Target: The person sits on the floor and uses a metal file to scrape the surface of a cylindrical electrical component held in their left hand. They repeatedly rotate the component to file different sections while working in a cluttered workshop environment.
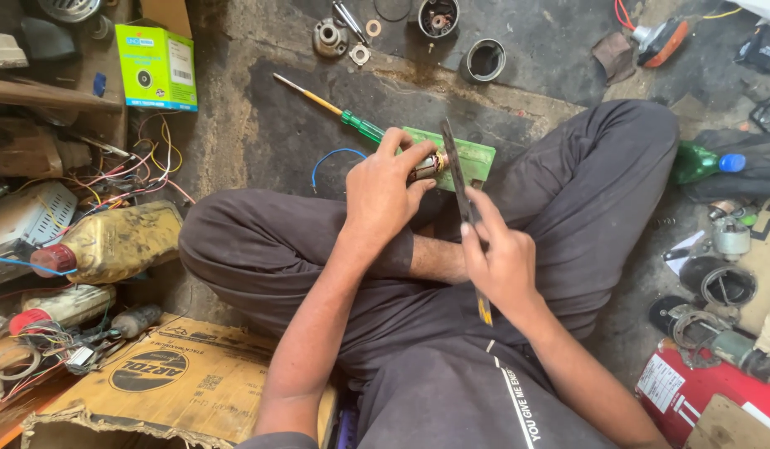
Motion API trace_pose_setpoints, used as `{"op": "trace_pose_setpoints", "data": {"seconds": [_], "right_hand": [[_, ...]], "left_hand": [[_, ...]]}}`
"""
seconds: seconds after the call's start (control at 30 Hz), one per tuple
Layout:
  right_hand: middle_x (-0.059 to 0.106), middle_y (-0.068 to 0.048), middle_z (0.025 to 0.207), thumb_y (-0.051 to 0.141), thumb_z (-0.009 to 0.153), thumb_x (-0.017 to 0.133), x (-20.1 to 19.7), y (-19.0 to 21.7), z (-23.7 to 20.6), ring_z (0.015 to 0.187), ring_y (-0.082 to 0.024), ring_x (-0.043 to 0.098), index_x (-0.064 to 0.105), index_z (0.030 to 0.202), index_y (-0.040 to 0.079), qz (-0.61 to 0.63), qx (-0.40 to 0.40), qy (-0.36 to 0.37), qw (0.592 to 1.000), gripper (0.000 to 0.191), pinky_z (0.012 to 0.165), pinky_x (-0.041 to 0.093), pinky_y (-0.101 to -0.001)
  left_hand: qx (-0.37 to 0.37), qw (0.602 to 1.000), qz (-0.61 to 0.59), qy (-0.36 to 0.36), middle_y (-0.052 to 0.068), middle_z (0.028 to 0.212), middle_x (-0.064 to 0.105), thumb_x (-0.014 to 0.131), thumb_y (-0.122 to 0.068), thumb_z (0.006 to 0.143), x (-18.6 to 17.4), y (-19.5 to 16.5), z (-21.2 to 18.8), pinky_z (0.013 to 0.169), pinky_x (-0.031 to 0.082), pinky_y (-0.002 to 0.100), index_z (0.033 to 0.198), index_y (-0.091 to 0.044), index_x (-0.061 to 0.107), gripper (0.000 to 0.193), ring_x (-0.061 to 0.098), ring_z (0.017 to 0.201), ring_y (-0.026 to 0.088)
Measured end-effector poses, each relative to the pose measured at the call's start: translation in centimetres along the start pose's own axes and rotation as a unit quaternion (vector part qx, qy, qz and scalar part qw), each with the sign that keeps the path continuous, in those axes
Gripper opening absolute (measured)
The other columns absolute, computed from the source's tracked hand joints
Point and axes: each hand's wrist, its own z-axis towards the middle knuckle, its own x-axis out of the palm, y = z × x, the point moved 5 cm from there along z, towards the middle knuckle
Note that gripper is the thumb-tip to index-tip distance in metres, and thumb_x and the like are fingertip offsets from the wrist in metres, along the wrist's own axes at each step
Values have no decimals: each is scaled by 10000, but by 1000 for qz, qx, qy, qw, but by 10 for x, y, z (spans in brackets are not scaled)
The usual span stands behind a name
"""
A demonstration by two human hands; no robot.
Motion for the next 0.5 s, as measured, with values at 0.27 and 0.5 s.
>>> {"op": "trace_pose_setpoints", "data": {"seconds": [0.27,0.5], "right_hand": [[511,-116,582,50,936,649,-2,-3,12,447,-243,518,611,1393,84,18,31,1,999,461,507,427,-367],[529,-106,576,42,902,652,2,8,-5,462,-251,571,600,1375,43,-8,-5,-13,1000,476,507,450,-377]], "left_hand": [[-3,1000,4,11,40,1103,609,865,-188,742,2,1,-1,703,521,451,1169,-207,717,452,696,888,302],[-15,1000,-15,9,31,1094,614,870,-209,736,-1,3,2,701,525,436,1170,-209,714,461,694,891,299]]}}
